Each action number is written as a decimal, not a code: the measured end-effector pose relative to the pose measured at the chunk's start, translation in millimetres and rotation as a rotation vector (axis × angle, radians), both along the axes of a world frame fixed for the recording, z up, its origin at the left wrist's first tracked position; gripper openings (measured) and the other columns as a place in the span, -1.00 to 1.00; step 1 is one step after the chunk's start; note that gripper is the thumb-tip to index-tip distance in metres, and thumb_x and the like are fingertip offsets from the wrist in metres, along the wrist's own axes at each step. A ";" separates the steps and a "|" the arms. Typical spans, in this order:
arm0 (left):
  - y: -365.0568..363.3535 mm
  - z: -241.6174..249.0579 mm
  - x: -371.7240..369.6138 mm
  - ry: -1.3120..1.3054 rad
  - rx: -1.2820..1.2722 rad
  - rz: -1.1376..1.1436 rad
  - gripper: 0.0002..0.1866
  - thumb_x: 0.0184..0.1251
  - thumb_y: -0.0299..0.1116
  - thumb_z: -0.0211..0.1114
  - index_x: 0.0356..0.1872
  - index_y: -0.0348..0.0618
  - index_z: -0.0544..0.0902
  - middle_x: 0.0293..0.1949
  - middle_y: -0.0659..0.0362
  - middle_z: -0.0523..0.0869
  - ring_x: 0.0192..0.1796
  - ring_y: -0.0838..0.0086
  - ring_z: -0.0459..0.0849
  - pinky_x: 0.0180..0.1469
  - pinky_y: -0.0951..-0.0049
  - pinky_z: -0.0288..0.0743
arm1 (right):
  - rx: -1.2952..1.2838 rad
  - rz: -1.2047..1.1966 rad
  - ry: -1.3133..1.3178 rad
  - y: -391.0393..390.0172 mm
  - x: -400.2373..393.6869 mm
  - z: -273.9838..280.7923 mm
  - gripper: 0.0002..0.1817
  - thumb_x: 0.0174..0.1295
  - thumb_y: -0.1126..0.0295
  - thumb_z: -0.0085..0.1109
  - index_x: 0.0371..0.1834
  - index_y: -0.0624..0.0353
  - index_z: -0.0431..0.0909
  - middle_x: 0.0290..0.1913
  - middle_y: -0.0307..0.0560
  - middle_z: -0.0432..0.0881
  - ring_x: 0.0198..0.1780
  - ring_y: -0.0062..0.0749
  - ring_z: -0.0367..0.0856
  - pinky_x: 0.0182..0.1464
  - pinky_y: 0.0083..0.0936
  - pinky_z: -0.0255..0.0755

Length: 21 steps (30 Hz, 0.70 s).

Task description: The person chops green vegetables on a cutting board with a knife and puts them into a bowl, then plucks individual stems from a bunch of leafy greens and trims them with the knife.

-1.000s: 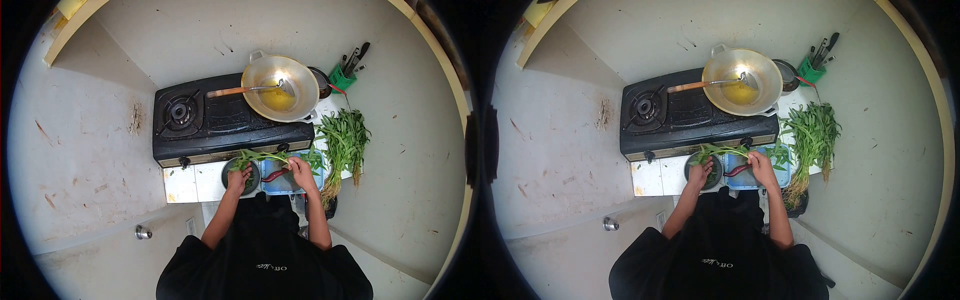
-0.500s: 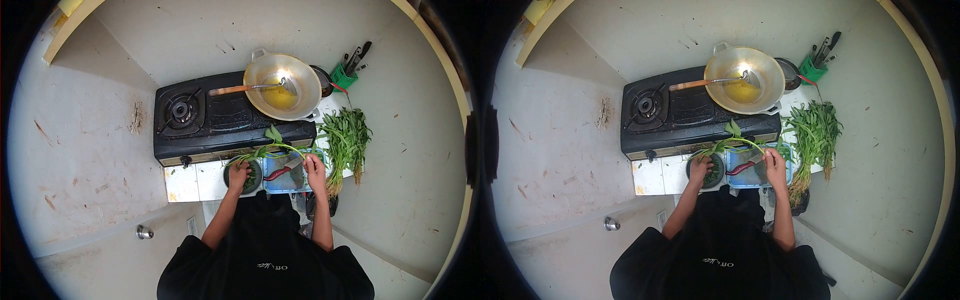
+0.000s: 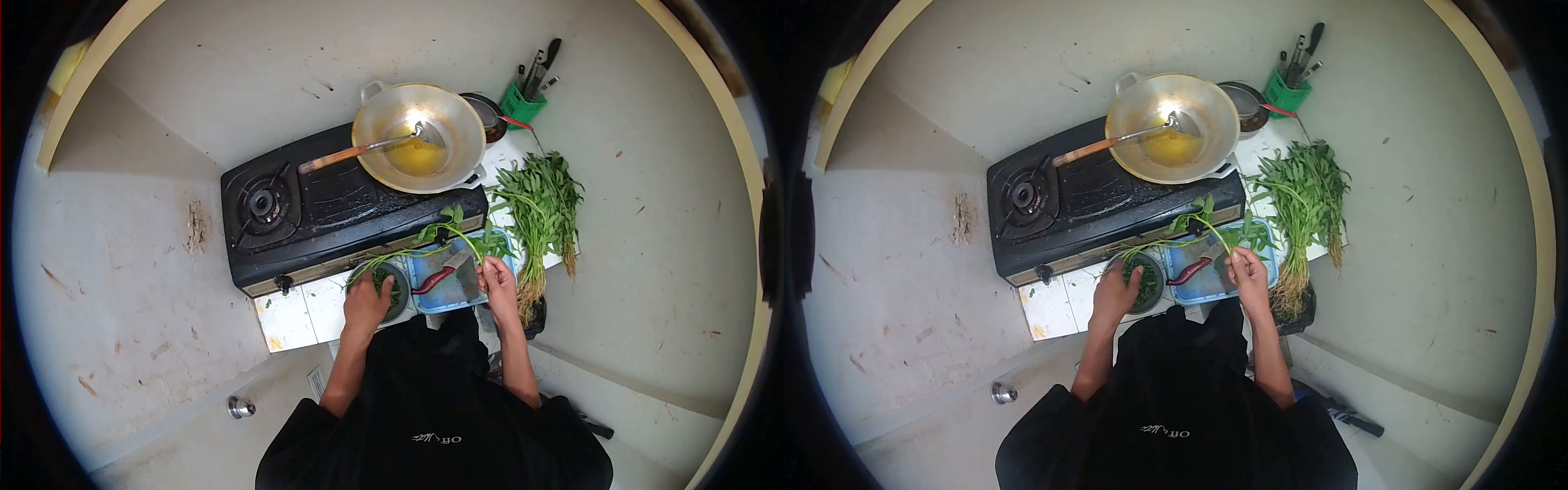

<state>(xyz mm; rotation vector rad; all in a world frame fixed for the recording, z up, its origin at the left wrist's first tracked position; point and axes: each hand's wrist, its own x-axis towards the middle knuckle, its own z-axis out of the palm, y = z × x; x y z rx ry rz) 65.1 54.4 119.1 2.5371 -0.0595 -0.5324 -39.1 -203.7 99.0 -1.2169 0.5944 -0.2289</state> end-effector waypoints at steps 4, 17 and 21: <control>-39.4 13.7 3.4 -0.049 -0.421 -0.239 -0.47 0.45 -0.09 0.29 0.20 -0.37 0.58 0.01 -0.15 0.75 0.08 0.12 0.73 0.07 0.22 0.57 | -0.060 -0.069 -0.036 3.2 -8.9 4.3 -0.77 0.50 0.34 0.13 0.07 0.24 0.54 -0.25 -0.21 0.65 -0.36 -0.68 0.46 -0.32 -0.69 0.32; -201.3 4.6 -48.4 0.377 -0.975 -0.274 -0.72 0.53 -0.28 0.24 0.01 -0.30 0.70 -0.28 0.24 0.76 -0.27 0.69 0.64 -0.32 0.63 0.47 | -0.408 -0.240 -0.089 -37.2 -64.7 -1.7 -0.78 0.47 0.44 0.14 0.07 0.31 0.59 -0.18 -0.20 0.64 -0.16 -0.59 0.61 -0.09 -0.62 0.42; -224.3 8.1 -50.8 0.337 -0.969 -0.402 -0.72 0.55 -0.30 0.21 0.02 -0.33 0.70 -0.23 0.20 0.76 -0.24 0.64 0.65 -0.16 0.55 0.51 | 0.125 -0.112 -0.008 -62.1 -84.3 8.4 -0.62 0.59 0.16 -0.07 0.17 0.24 0.53 -0.21 -0.20 0.60 -0.22 -0.56 0.56 -0.16 -0.58 0.39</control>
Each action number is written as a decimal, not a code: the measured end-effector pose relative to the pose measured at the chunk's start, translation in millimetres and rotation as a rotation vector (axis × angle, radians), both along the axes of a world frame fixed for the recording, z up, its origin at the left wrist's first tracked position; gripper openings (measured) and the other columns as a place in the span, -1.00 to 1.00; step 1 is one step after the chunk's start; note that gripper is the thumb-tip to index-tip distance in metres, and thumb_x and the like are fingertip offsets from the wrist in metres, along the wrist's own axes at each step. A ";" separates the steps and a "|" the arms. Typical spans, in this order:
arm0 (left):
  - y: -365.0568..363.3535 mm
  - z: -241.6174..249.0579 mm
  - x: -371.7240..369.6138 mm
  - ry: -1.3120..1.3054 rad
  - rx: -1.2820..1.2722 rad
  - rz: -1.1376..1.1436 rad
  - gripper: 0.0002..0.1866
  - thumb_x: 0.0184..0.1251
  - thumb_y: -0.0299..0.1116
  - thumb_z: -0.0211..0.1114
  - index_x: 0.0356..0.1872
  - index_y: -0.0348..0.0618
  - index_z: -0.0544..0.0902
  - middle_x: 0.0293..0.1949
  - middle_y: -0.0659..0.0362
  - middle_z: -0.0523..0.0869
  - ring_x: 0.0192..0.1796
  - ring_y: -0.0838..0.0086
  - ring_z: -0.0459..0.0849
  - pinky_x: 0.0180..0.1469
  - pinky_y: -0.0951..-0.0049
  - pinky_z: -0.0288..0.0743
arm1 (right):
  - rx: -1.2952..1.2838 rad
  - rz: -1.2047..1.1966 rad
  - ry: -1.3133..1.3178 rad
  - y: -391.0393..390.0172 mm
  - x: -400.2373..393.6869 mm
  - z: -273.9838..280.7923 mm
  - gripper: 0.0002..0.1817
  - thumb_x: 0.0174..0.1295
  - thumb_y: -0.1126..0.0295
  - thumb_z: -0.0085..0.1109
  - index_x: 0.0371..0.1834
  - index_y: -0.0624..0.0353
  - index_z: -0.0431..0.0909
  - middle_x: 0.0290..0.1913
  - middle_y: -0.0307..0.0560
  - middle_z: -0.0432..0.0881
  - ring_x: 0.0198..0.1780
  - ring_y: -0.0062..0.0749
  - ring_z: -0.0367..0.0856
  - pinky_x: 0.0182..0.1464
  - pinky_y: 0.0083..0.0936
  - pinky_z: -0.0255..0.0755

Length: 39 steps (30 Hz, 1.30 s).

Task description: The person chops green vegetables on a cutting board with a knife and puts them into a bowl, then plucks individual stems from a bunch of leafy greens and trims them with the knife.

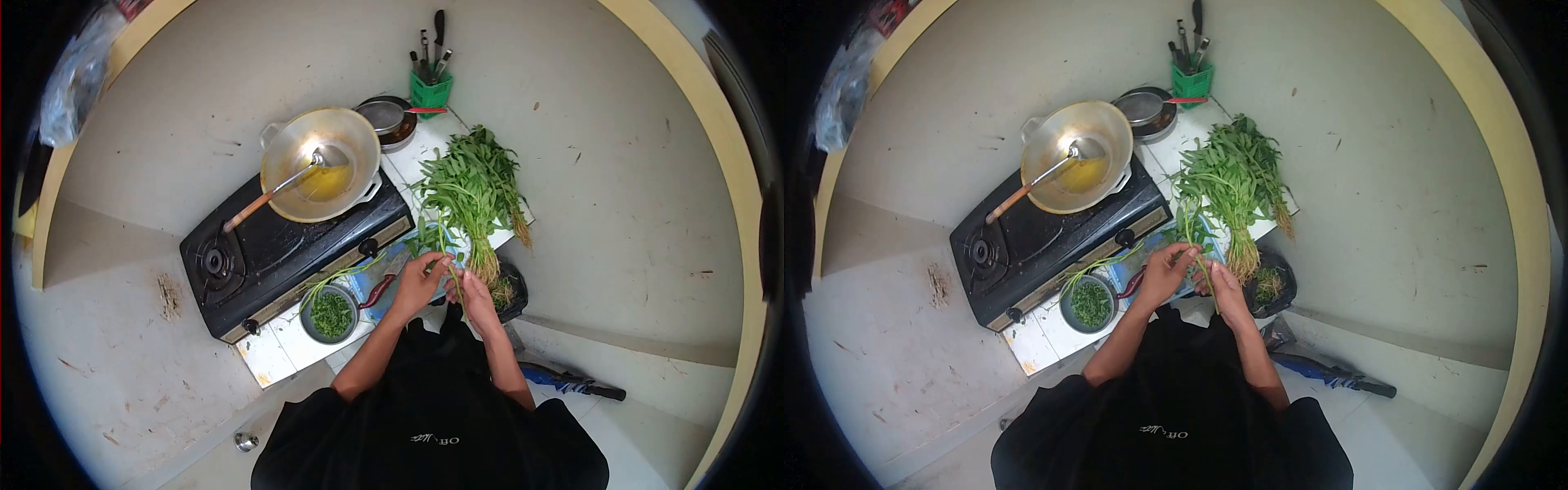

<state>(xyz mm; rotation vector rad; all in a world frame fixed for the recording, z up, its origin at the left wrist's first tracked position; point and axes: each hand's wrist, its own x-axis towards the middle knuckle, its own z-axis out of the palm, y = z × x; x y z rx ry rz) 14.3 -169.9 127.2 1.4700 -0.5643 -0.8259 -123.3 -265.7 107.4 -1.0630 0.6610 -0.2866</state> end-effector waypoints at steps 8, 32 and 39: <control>-37.5 10.9 -5.6 -0.014 0.006 -0.096 -0.72 0.57 -0.30 0.17 0.02 -0.29 0.70 -0.26 0.22 0.72 -0.22 0.64 0.58 -0.11 0.54 0.47 | 0.484 0.046 0.003 -41.1 -14.4 11.9 -0.62 0.61 0.08 -0.13 -0.01 0.16 0.53 -0.35 -0.35 0.43 -0.39 -0.63 0.33 -0.27 -0.65 0.28; -56.9 -25.0 -9.9 0.088 0.182 0.020 -0.70 0.51 -0.25 0.28 -0.29 -0.34 0.68 -0.39 0.16 0.77 -0.37 0.56 0.71 -0.25 0.53 0.59 | -0.405 -0.108 0.054 -61.8 0.5 -36.9 -0.77 0.44 0.28 0.22 -0.26 0.25 0.61 -0.49 -0.42 0.48 -0.45 -0.79 0.34 -0.40 -0.67 0.22; -65.8 -30.7 -9.8 -0.268 0.291 0.081 -0.70 0.50 -0.30 0.25 -0.38 -0.35 0.64 -0.45 0.09 0.76 -0.42 0.53 0.70 -0.31 0.44 0.58 | -0.414 -0.167 0.071 -51.9 7.0 -33.2 -0.77 0.44 0.29 0.23 -0.27 0.26 0.61 -0.50 -0.39 0.50 -0.47 -0.78 0.34 -0.41 -0.67 0.22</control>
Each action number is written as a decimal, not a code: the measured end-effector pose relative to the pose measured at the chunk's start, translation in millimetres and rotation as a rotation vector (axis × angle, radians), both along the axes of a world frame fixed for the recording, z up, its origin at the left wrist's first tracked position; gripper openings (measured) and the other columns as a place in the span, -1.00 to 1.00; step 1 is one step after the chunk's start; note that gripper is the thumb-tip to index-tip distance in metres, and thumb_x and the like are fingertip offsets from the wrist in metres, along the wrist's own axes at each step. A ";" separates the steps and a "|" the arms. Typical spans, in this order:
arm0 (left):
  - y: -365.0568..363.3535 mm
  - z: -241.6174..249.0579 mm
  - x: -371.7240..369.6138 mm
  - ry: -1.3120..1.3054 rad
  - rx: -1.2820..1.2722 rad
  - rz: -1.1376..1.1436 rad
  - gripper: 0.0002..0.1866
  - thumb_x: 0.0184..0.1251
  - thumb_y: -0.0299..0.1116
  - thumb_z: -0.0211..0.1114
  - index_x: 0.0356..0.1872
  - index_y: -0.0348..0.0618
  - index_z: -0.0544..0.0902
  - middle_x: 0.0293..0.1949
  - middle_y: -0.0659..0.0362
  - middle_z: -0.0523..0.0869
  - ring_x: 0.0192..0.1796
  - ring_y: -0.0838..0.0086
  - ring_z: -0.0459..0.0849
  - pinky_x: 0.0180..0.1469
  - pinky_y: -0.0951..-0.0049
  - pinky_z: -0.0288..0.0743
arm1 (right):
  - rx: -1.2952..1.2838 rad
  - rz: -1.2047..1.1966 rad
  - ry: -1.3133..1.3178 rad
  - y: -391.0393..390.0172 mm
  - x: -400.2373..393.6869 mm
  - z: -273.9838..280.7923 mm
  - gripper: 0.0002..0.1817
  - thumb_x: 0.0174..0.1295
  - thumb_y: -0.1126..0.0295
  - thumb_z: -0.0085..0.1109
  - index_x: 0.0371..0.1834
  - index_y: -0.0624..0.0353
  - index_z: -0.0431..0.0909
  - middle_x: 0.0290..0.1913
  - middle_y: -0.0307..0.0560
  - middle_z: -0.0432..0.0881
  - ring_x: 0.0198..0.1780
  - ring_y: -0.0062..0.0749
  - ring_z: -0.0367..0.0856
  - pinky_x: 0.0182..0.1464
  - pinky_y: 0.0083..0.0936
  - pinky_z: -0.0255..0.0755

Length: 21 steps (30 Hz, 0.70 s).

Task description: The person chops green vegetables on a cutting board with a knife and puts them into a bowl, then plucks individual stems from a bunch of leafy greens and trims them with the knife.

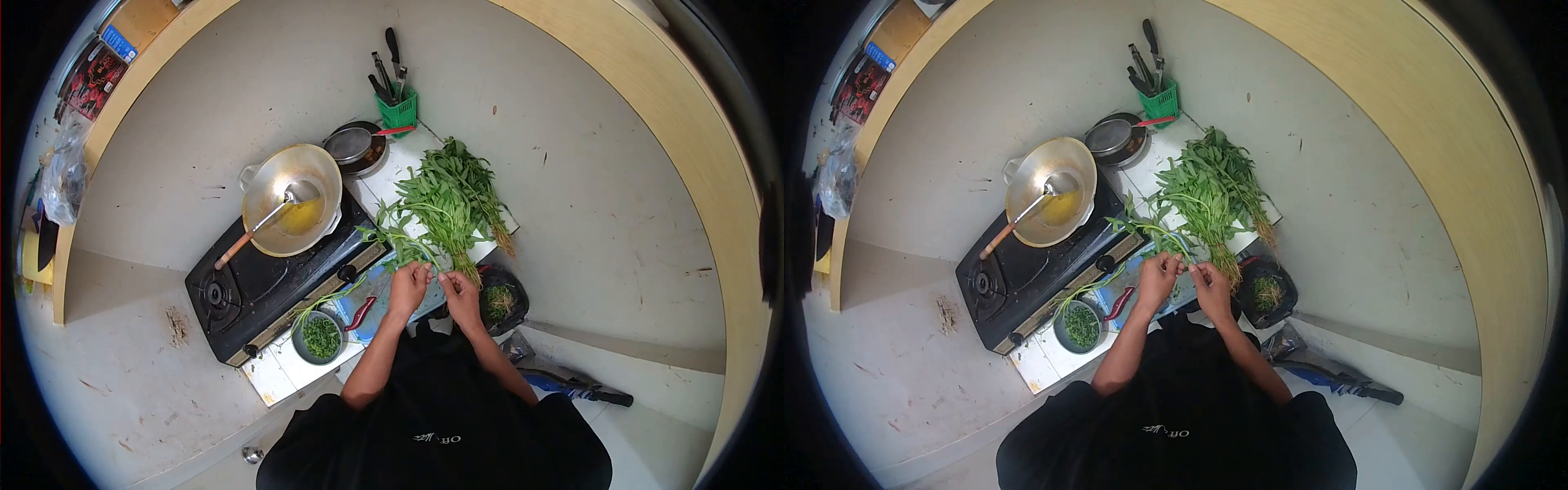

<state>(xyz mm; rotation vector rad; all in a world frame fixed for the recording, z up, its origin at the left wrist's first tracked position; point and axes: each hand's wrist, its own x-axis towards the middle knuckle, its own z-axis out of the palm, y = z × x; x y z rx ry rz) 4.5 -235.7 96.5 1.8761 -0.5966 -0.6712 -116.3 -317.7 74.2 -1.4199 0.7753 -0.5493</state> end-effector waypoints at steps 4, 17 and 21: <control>-4.2 -0.5 -7.4 -0.146 0.020 0.059 -0.74 0.50 -0.37 0.19 -0.36 -0.37 0.62 -0.49 0.03 0.74 -0.46 0.40 0.71 -0.33 0.39 0.56 | 0.011 -0.022 0.024 0.0 0.1 -1.1 -0.77 0.44 0.29 0.21 -0.27 0.26 0.61 -0.49 -0.39 0.51 -0.46 -0.78 0.36 -0.40 -0.65 0.25; 10.7 -59.2 47.0 -0.332 0.158 -0.057 -0.80 0.42 -0.45 0.15 -0.21 -0.34 0.71 -0.45 -0.07 0.74 -0.37 0.08 0.76 -0.21 0.23 0.59 | 0.033 -0.044 0.056 -4.5 -18.1 -17.5 -0.72 0.45 0.22 0.20 -0.22 0.25 0.66 -0.45 -0.40 0.54 -0.41 -0.75 0.39 -0.35 -0.66 0.28; 5.8 -69.9 49.4 -0.395 0.229 -0.041 -0.78 0.42 -0.38 0.19 -0.24 -0.31 0.74 -0.47 -0.11 0.72 -0.35 -0.02 0.74 -0.19 0.18 0.59 | 0.100 -0.020 0.095 -6.3 -20.2 -15.6 -0.71 0.45 0.20 0.19 -0.21 0.25 0.67 -0.45 -0.40 0.53 -0.41 -0.74 0.39 -0.34 -0.65 0.27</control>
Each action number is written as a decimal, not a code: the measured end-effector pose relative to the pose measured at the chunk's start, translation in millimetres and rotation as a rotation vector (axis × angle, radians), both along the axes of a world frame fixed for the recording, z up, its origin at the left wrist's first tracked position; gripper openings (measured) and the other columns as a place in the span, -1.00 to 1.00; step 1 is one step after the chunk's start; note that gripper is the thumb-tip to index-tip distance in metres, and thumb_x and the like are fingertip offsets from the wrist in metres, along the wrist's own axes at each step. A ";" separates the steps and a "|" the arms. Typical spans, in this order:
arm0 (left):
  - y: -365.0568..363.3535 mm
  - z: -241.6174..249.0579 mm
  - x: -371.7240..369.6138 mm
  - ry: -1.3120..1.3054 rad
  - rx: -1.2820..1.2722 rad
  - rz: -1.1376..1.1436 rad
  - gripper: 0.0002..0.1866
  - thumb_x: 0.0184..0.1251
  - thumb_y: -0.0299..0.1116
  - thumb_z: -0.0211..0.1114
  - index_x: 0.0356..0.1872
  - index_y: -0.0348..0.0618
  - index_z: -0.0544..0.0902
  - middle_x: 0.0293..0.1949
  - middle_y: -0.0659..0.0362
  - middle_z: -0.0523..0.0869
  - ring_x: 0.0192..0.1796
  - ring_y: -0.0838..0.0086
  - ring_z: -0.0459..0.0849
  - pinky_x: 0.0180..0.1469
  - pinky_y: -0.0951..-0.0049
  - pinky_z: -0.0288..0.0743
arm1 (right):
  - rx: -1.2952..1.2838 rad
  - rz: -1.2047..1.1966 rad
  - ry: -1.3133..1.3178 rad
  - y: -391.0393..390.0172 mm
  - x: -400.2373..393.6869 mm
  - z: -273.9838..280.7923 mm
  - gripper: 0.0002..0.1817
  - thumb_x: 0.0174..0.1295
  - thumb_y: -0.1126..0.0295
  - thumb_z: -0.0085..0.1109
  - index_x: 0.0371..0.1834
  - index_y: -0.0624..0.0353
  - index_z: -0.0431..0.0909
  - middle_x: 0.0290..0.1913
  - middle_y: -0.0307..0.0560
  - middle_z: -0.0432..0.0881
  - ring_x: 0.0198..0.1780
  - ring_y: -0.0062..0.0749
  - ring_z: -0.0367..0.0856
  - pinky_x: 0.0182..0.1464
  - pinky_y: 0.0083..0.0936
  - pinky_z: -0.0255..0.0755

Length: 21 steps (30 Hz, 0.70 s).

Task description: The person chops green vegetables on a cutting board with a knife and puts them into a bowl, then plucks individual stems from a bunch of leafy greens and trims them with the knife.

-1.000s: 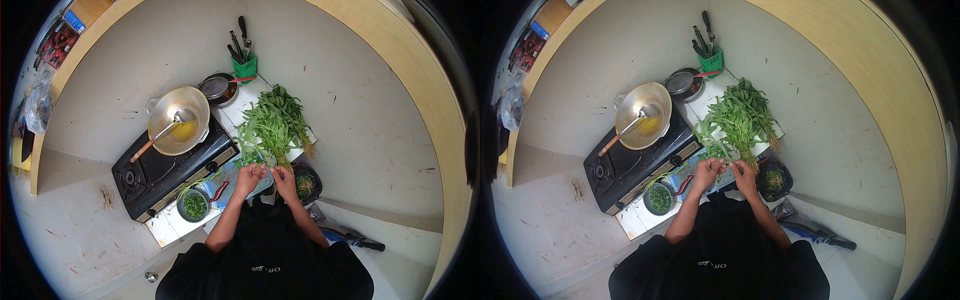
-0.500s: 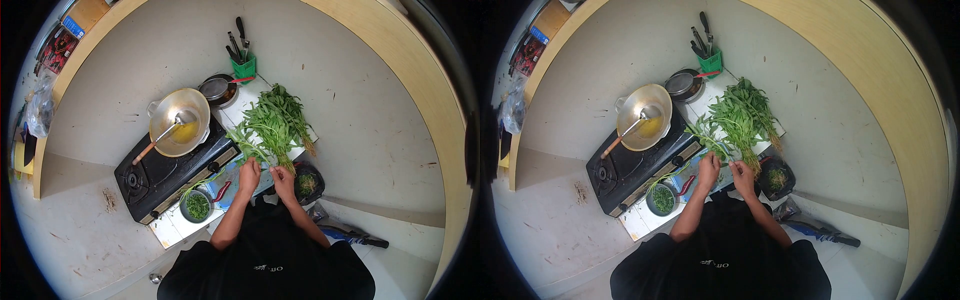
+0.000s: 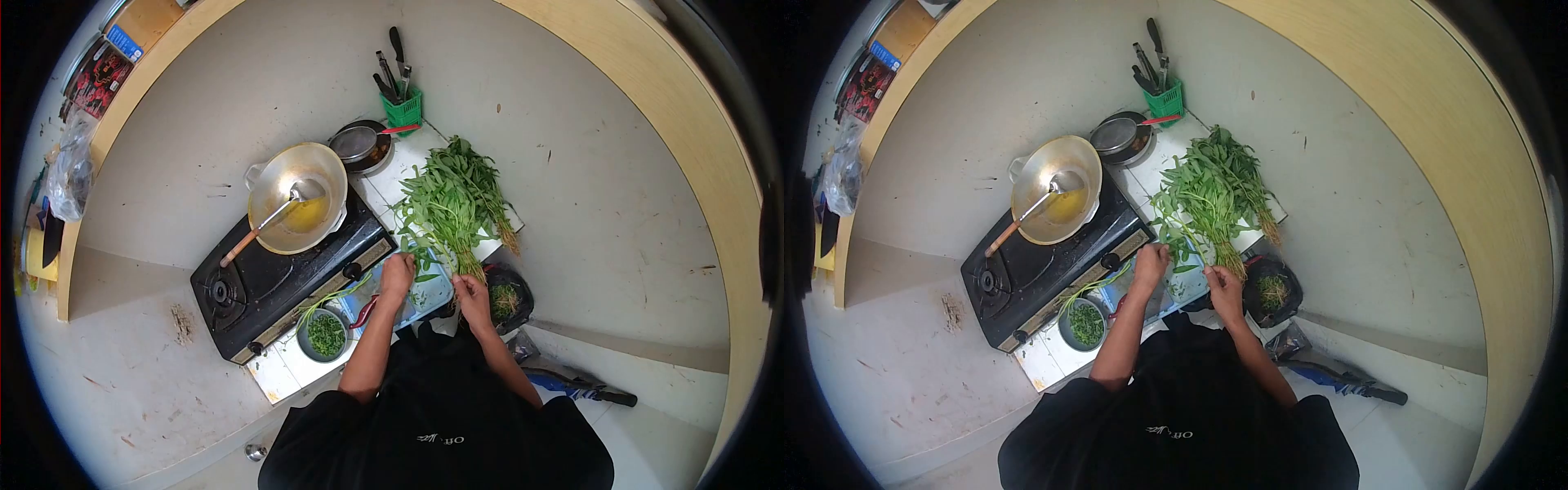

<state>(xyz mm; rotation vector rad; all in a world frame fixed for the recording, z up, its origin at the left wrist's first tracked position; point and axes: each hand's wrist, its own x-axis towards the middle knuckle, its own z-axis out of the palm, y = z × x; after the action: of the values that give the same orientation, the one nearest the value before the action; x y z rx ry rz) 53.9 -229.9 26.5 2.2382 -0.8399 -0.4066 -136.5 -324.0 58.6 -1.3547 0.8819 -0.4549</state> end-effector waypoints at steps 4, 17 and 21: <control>-2.5 47.0 -9.4 0.076 0.098 0.119 -0.69 0.47 -0.22 0.19 -0.26 -0.28 0.75 -0.42 -0.13 0.73 -0.33 0.03 0.75 -0.20 0.17 0.58 | 0.019 -0.026 -0.004 -0.3 -5.8 -5.9 -0.70 0.45 0.20 0.19 -0.21 0.25 0.67 -0.46 -0.40 0.52 -0.42 -0.74 0.37 -0.35 -0.66 0.26; -20.4 40.2 -28.0 0.964 -0.454 0.246 -0.78 0.45 -0.20 0.34 -0.19 -0.15 0.69 -0.30 0.32 0.73 -0.29 0.68 0.63 -0.25 0.65 0.44 | 0.000 0.042 0.002 0.7 -5.0 -4.7 -0.73 0.43 0.24 0.23 -0.22 0.28 0.65 -0.45 -0.37 0.56 -0.41 -0.74 0.42 -0.35 -0.65 0.29; -19.6 42.3 -22.3 0.983 -0.507 0.236 -0.81 0.47 -0.22 0.31 -0.21 -0.13 0.69 -0.32 0.32 0.72 -0.31 0.68 0.64 -0.24 0.61 0.45 | -0.038 0.044 0.013 3.0 -3.3 2.8 -0.76 0.46 0.27 0.20 -0.25 0.23 0.64 -0.46 -0.45 0.48 -0.42 -0.80 0.35 -0.38 -0.70 0.21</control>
<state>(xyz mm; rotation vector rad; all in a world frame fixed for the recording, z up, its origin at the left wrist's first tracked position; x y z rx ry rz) 31.6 -249.5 68.9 1.3710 -0.1161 -0.9416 -139.9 -321.0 61.4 -1.4107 0.8558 -0.4309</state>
